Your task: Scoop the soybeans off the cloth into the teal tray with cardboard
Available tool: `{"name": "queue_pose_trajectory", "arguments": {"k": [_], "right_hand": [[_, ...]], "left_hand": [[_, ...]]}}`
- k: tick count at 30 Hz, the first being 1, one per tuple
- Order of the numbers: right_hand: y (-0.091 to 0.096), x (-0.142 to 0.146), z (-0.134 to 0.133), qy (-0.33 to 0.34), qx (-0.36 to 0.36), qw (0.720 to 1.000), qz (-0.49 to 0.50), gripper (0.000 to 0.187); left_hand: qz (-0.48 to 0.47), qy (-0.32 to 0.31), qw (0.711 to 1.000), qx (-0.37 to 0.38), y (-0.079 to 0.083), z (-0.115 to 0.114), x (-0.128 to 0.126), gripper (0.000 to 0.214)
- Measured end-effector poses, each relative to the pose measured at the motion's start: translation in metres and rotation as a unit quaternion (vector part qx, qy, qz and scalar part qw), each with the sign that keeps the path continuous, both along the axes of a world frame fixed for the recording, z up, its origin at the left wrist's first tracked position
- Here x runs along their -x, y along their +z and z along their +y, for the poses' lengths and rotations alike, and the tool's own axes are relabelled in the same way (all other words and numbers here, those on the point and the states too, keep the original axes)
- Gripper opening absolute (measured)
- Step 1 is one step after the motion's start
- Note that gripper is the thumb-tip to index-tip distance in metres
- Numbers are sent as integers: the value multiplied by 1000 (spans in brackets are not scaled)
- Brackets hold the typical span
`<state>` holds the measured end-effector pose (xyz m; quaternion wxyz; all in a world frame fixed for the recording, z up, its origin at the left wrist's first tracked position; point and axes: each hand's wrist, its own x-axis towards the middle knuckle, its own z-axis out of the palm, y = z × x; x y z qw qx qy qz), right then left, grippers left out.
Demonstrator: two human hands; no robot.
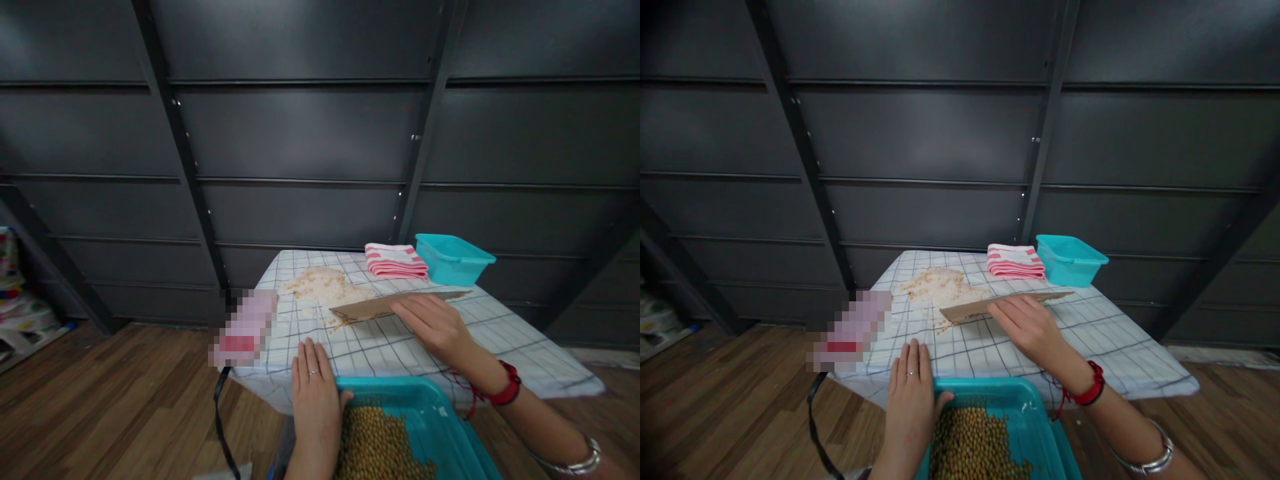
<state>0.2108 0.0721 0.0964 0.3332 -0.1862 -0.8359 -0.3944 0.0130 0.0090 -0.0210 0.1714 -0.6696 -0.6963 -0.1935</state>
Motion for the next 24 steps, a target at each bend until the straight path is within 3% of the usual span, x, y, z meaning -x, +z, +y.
{"name": "queue_pose_trajectory", "arguments": {"k": [7, 12, 20, 24], "right_hand": [[-10, -9, -13, -9, 19, 1000, -8, 33], [-6, -16, -23, -4, -4, 1000, -13, 29], [-2, 1, -6, -15, -26, 1000, -7, 30], [-5, 1, -9, -12, -13, 1000, -19, 31]], "left_hand": [[-3, 2, 1000, -4, 1, 0, -1, 70], [-8, 0, 1000, 3, 4, 0, -2, 73], [-1, 2, 1000, 0, 5, -1, -1, 71], [3, 5, 1000, -11, 3, 0, -1, 70]]}}
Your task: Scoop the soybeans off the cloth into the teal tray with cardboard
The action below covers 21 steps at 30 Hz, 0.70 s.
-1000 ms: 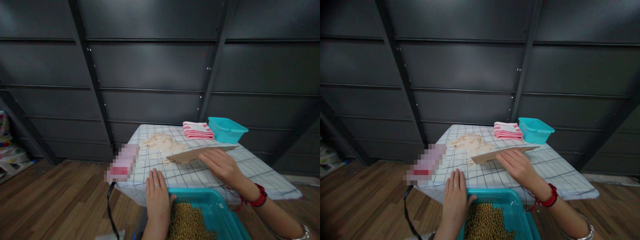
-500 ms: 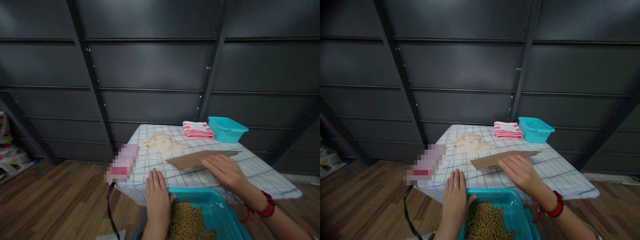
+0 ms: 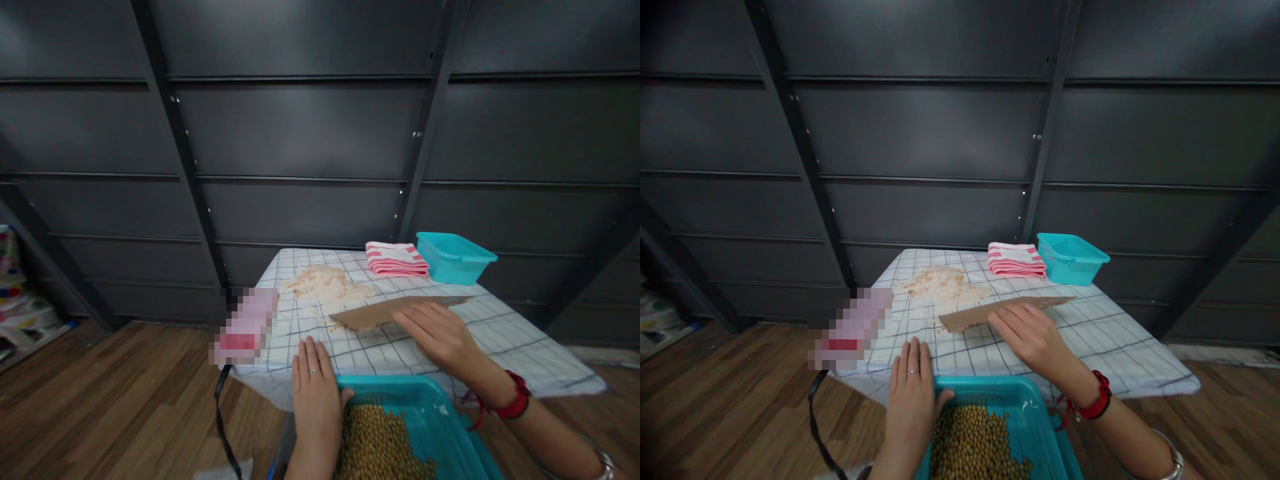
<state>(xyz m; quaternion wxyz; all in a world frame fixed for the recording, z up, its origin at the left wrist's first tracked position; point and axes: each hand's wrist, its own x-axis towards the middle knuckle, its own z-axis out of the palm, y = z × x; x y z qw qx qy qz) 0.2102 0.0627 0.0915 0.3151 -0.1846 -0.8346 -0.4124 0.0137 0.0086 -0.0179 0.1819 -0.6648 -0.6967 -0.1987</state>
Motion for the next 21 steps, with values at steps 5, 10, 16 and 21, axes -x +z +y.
{"name": "queue_pose_trajectory", "arguments": {"k": [5, 10, 16, 21], "right_hand": [[1, -9, -16, 3, -3, 1000, -10, 27], [4, -9, -19, 16, 3, 1000, -5, 26], [2, 5, -2, 16, 4, 1000, 15, 33], [-2, 6, -5, 27, 27, 999, -4, 27]], "left_hand": [[-6, -4, 1000, 2, -1, 1, -1, 69], [-10, -5, 1000, 10, 0, 1, -1, 73], [-5, -9, 1000, 18, 0, 0, 0, 71], [-1, -3, 1000, 19, 1, 0, 0, 72]]}}
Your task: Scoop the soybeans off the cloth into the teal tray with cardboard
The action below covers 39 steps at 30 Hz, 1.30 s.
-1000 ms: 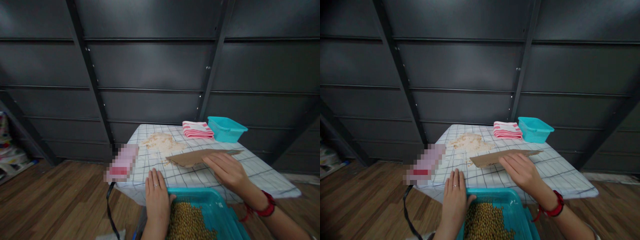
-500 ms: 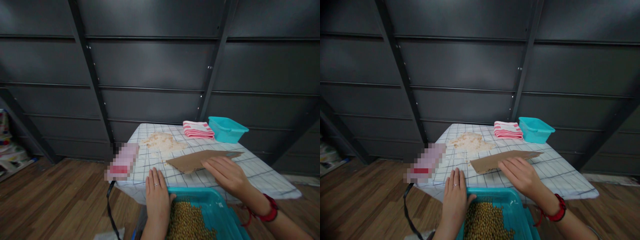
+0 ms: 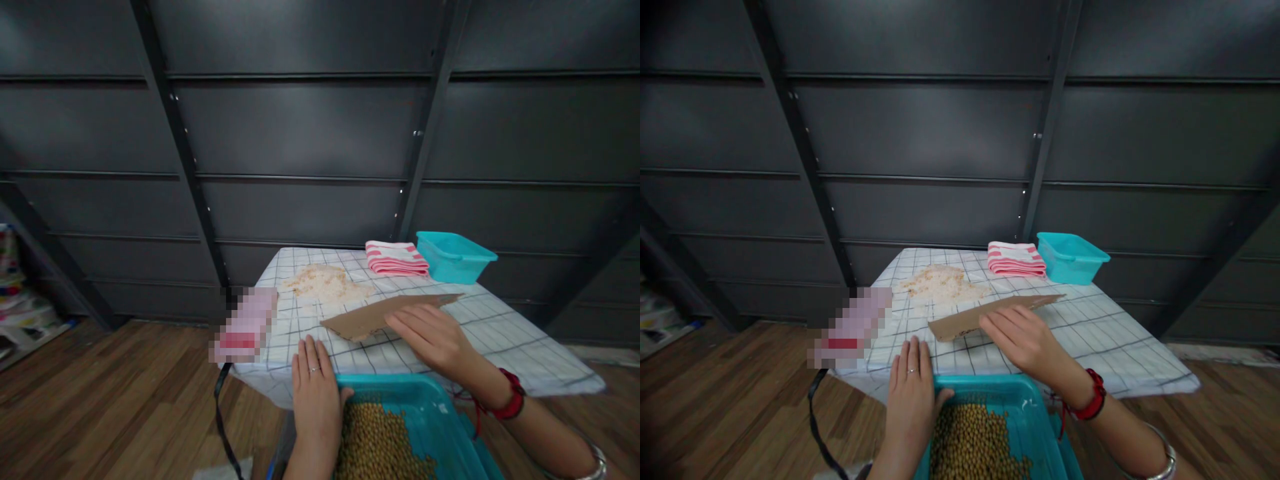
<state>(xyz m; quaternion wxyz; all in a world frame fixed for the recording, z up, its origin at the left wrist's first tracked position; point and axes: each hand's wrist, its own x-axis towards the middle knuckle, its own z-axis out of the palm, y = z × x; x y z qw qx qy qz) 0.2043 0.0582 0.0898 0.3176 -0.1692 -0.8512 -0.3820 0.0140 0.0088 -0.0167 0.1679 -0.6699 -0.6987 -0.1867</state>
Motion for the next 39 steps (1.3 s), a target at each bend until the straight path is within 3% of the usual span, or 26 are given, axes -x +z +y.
{"name": "queue_pose_trajectory", "arguments": {"k": [8, 19, 28, 33, 39], "right_hand": [[6, -16, -14, 4, -14, 1000, -5, 25], [1, -3, -7, 14, 14, 1000, 3, 30], [4, -27, -18, 4, 5, 1000, -21, 26], [7, -13, -11, 23, 5, 999, 23, 30], [4, -2, -10, 17, 21, 1000, 2, 32]], "left_hand": [[1, -1, 1000, -10, -1, 0, 0, 71], [-11, -5, 1000, 5, -1, 0, 0, 69], [-10, -9, 1000, 11, 2, -2, 0, 70], [-9, -10, 1000, 4, 0, -1, 1, 69], [-14, -11, 1000, 14, -2, -1, 1, 69]]}}
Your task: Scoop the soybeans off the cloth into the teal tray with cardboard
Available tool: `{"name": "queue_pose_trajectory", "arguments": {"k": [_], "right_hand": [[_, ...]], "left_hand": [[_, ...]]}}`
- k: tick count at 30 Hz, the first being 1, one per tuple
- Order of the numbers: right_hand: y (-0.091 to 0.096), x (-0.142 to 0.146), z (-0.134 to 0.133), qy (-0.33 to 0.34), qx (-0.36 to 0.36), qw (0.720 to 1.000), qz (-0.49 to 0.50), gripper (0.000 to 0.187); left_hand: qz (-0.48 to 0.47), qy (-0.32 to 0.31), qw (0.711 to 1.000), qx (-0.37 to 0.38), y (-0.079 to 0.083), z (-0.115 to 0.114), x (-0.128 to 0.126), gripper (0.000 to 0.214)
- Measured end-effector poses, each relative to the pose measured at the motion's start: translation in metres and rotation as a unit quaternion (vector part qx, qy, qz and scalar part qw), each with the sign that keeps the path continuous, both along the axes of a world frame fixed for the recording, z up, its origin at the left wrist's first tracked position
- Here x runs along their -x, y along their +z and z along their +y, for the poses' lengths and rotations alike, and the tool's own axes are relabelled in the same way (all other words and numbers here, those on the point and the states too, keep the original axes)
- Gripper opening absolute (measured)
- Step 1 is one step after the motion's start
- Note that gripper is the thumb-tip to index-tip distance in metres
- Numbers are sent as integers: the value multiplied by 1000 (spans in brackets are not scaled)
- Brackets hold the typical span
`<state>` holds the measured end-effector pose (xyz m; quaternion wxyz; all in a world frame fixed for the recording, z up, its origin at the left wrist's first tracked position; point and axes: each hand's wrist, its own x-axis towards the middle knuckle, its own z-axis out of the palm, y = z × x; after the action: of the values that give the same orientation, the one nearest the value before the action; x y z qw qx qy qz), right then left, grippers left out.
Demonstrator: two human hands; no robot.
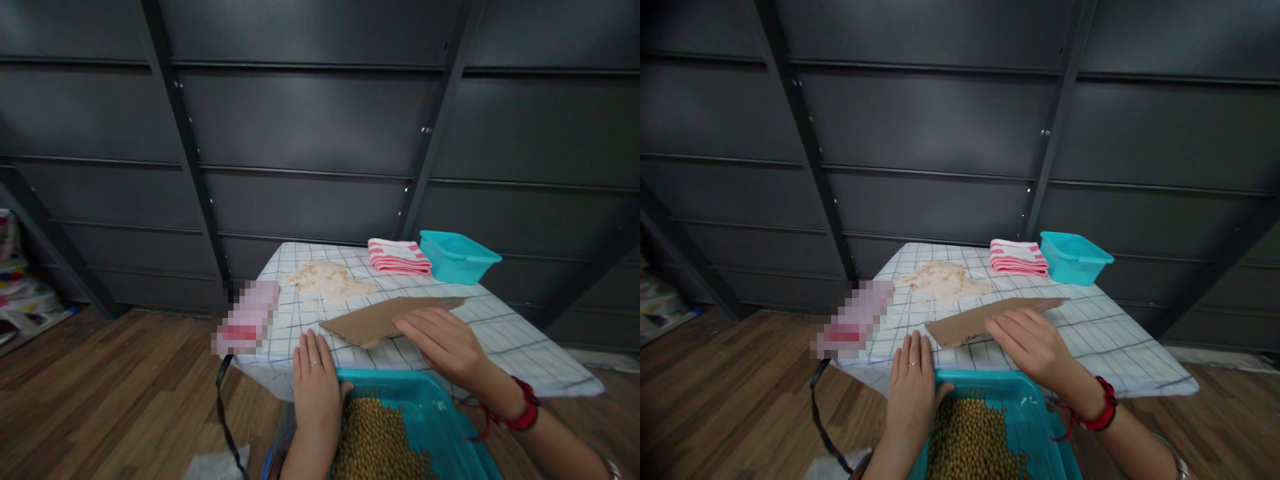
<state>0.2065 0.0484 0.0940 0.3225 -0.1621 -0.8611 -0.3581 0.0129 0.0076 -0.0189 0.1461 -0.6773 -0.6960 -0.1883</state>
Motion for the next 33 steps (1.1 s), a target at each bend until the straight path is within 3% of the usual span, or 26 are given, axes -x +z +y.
{"name": "queue_pose_trajectory", "arguments": {"k": [7, 16, 22, 27, 33], "right_hand": [[-4, -21, -8, -15, 23, 999, -24, 33], [2, -2, -2, 7, 3, 1000, -3, 31], [-3, -18, -9, -2, 30, 999, -22, 33], [5, -24, -7, -16, 8, 1000, -9, 39], [7, -14, 3, -22, 11, 999, -24, 29]], "left_hand": [[-8, -5, 1000, 1, -2, 0, 0, 70], [-4, -4, 1000, -10, -3, 0, 0, 69], [4, -10, 1000, -7, -6, 1, 2, 68], [10, 1, 1000, -4, -1, -1, 1, 66], [10, 5, 1000, 7, 6, -2, -1, 67]]}}
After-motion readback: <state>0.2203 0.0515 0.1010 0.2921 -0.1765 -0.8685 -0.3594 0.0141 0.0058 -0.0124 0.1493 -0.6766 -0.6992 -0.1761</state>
